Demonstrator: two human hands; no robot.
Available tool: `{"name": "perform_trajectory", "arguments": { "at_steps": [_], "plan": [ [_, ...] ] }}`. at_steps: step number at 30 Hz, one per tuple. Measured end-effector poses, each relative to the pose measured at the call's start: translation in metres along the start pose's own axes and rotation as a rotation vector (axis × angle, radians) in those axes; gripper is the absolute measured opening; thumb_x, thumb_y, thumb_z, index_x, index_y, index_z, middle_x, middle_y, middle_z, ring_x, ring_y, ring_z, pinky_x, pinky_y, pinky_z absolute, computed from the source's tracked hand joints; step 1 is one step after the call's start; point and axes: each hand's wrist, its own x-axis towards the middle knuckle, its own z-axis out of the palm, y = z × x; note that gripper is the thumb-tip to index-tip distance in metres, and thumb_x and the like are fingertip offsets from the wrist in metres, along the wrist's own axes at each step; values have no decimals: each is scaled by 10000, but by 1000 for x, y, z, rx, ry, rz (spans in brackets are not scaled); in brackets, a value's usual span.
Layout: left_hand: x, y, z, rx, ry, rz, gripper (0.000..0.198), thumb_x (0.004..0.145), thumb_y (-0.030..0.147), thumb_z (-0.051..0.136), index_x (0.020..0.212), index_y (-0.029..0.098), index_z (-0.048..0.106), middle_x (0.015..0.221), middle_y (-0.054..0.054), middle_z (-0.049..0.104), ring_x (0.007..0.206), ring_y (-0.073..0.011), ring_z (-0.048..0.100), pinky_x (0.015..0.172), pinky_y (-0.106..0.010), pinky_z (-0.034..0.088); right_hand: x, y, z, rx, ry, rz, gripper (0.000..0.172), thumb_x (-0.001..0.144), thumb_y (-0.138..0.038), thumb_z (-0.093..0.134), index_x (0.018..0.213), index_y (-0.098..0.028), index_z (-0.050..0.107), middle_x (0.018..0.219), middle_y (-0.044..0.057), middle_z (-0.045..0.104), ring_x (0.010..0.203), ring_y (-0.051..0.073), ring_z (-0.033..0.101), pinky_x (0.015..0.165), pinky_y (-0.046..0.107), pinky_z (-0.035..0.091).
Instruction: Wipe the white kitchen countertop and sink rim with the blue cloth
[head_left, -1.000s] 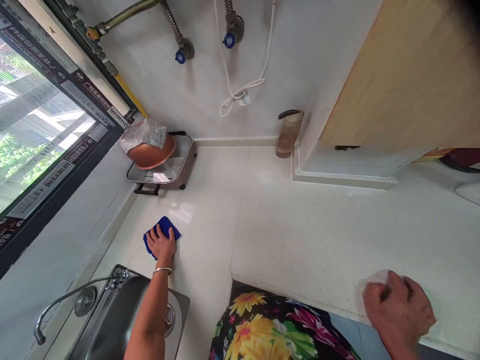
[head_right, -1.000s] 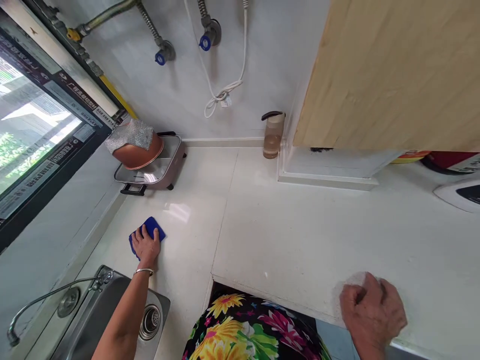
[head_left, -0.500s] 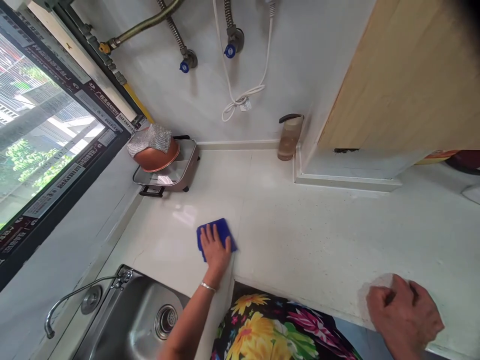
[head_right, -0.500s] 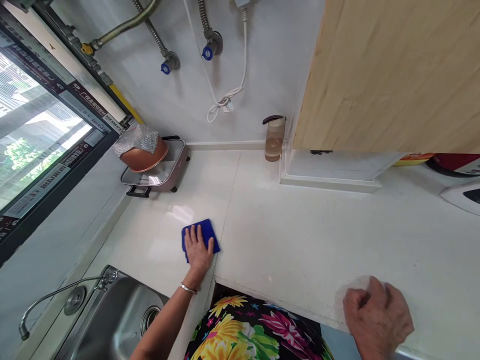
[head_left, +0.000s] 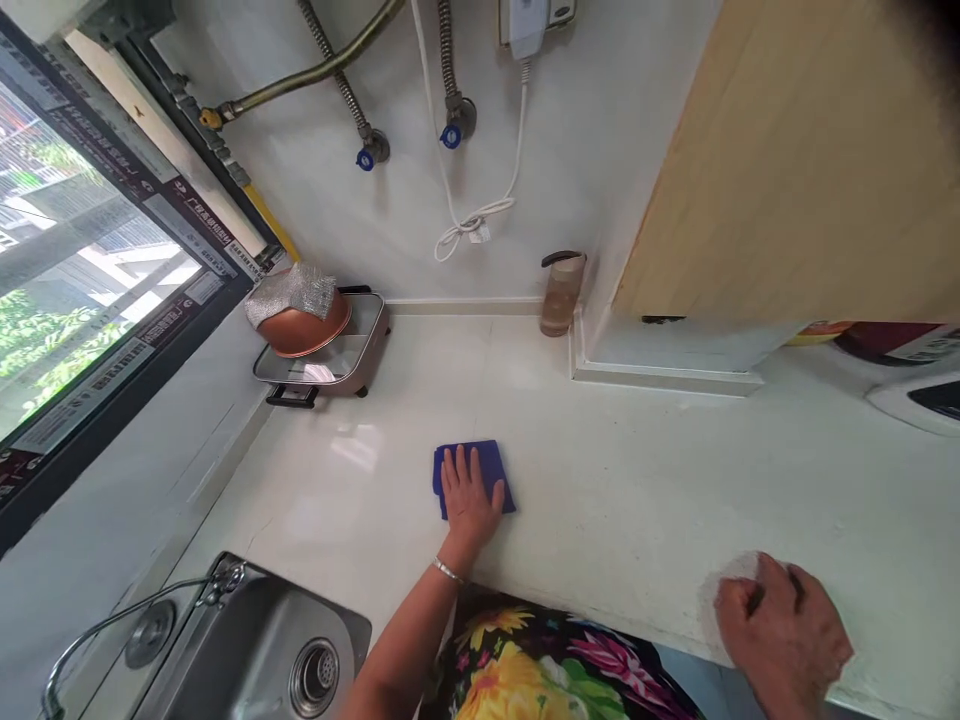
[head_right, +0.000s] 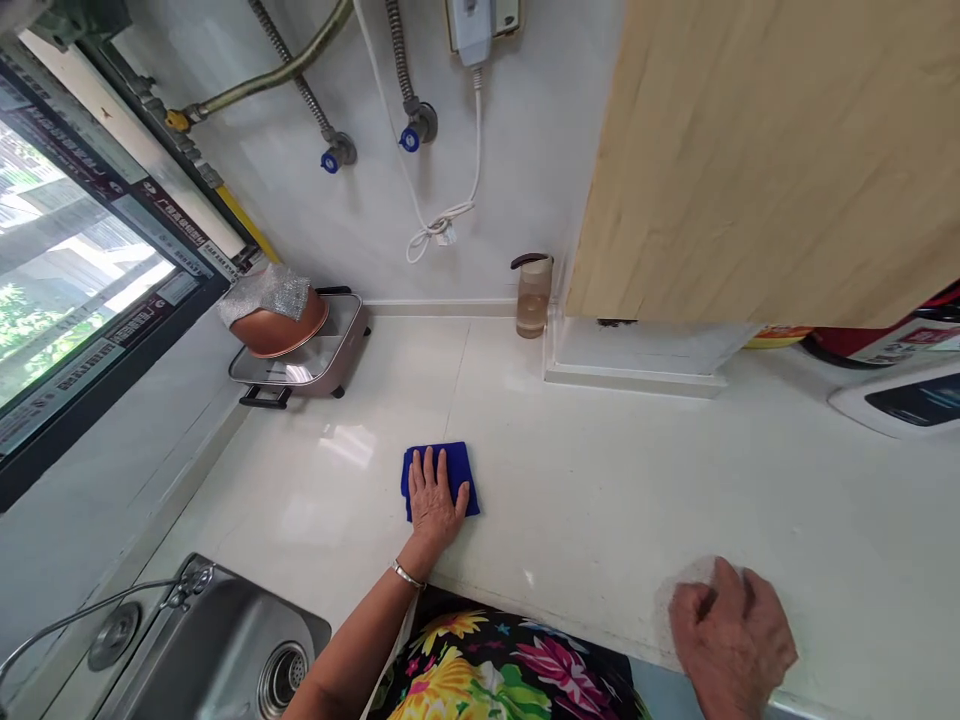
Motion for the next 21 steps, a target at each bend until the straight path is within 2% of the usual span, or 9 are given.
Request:
{"name": "perform_trajectory", "arguments": {
  "at_steps": [5,11,16,21],
  "plan": [
    [8,-7,6,5,59,56,677,930,444,467,1514,115,373,1585,-194,369,1528,-382,156,1209,-601,276,0,-10,-1,-72,10,38,479,813,-289,506,1263,-133,565,1277,216,535,1082,347,564,810,445,443],
    [33,-2,20,5,84,128,673,925,438,477,1515,132,375,1576,-188,385,1526,-377,171,1199,-601,292,0,-17,1,-98,-4,85,485,861,-295,466,1321,-152,524,1328,204,514,1149,353,554,878,485,462],
    [69,12,29,-12,63,198,664,924,441,471,1500,117,401,1563,-197,402,1518,-376,200,1198,-598,290,-1,-16,5,-138,-59,112,479,894,-314,430,1338,-154,510,1337,205,514,1139,359,561,854,485,485],
    [120,30,40,-42,46,271,655,926,446,464,1497,133,406,1548,-184,429,1509,-365,232,1196,-586,297,-1,-16,8,-135,-84,124,512,905,-321,408,1388,-159,465,1353,207,500,1175,372,552,875,509,494]
  ]
}}
